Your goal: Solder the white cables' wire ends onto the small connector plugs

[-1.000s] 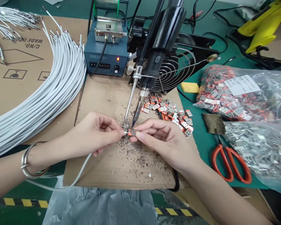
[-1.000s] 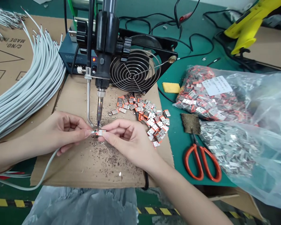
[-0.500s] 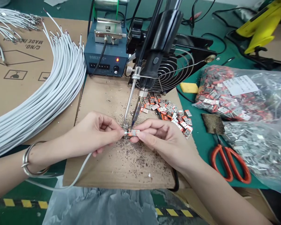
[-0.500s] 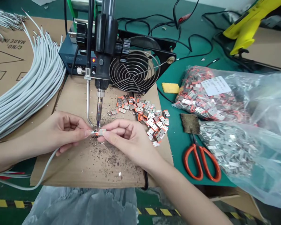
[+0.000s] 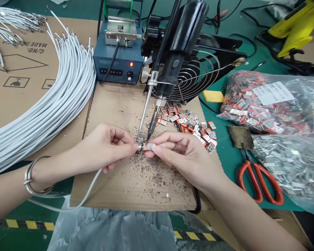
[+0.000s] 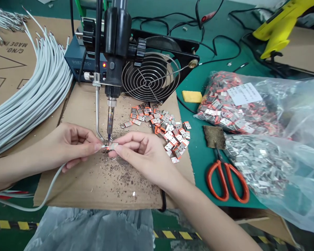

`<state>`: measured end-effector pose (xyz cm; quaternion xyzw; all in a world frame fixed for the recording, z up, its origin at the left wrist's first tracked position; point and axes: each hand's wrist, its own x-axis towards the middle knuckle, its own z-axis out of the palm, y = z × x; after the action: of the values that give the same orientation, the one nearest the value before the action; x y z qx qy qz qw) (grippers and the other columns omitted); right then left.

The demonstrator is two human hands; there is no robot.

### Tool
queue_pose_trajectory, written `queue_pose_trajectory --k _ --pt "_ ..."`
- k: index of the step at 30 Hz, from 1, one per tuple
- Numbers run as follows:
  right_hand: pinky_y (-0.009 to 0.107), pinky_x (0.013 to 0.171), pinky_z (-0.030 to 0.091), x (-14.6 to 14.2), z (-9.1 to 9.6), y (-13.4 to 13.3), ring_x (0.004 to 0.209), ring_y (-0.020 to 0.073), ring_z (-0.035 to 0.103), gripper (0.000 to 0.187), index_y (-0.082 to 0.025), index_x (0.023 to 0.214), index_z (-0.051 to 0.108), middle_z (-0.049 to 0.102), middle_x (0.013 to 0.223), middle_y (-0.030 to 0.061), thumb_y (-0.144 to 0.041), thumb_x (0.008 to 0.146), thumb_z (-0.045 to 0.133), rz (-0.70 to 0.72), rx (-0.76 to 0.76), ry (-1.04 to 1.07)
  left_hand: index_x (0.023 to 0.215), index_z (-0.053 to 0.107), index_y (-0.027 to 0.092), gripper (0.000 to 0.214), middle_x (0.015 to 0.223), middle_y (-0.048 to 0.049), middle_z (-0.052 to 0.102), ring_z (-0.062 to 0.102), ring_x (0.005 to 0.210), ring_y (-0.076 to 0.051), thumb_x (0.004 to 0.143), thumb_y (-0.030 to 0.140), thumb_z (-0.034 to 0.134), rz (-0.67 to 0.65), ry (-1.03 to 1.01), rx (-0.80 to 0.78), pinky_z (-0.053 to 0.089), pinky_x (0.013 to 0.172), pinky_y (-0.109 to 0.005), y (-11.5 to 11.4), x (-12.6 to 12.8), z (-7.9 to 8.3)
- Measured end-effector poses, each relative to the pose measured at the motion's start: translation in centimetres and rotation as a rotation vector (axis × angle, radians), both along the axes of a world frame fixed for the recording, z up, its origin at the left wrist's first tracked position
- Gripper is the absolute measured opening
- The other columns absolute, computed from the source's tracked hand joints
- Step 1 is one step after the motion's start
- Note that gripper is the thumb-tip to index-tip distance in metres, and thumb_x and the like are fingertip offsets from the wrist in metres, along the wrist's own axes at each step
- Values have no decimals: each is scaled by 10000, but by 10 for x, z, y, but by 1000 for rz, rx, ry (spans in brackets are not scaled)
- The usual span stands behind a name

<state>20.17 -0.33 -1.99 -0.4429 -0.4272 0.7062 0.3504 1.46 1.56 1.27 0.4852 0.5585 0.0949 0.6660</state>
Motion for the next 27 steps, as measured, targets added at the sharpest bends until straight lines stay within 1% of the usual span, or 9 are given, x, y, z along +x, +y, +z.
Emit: queue_pose_trajectory --k 3,8,15,20,23,27 --pt "110 576 509 0 0 0 642 85 693 47 -182 753 686 733 653 2 -198 720 716 12 -3 -19 720 607 130 62 384 105 440 375 286 -21 754 181 596 -5 8 12 338 258 -92 0 0 -3" --pt "80 574 488 -1 1 0 636 60 684 49 -185 757 689 731 653 -5 -193 717 715 5 -1 -26 719 610 136 80 389 105 429 368 280 -18 751 208 594 -17 -38 46 318 248 -83 -1 -2 -8" --pt "112 600 509 -2 2 0 646 80 690 82 -184 754 690 729 666 -7 -216 695 737 -19 2 -38 719 599 129 79 376 109 415 371 289 -20 766 192 585 -34 9 25 330 274 -92 -1 0 -1" --pt "145 612 533 -1 3 0 639 100 694 109 -181 760 690 732 656 5 -258 700 738 -9 -8 -25 729 604 131 96 390 106 426 370 299 -20 774 211 577 -40 -7 34 326 273 -92 -1 -1 -3" --pt "171 625 549 0 3 0 652 117 700 84 -186 760 696 734 672 6 -244 711 731 -9 1 -13 733 605 132 101 398 106 428 370 304 -19 776 219 576 -45 -20 32 325 277 -91 -1 -1 -3" --pt "170 640 549 0 1 0 666 114 700 36 -197 764 703 736 682 3 -221 738 709 4 6 -9 732 600 132 96 394 106 424 365 304 -19 777 213 576 -46 -12 15 319 280 -93 1 0 -1"
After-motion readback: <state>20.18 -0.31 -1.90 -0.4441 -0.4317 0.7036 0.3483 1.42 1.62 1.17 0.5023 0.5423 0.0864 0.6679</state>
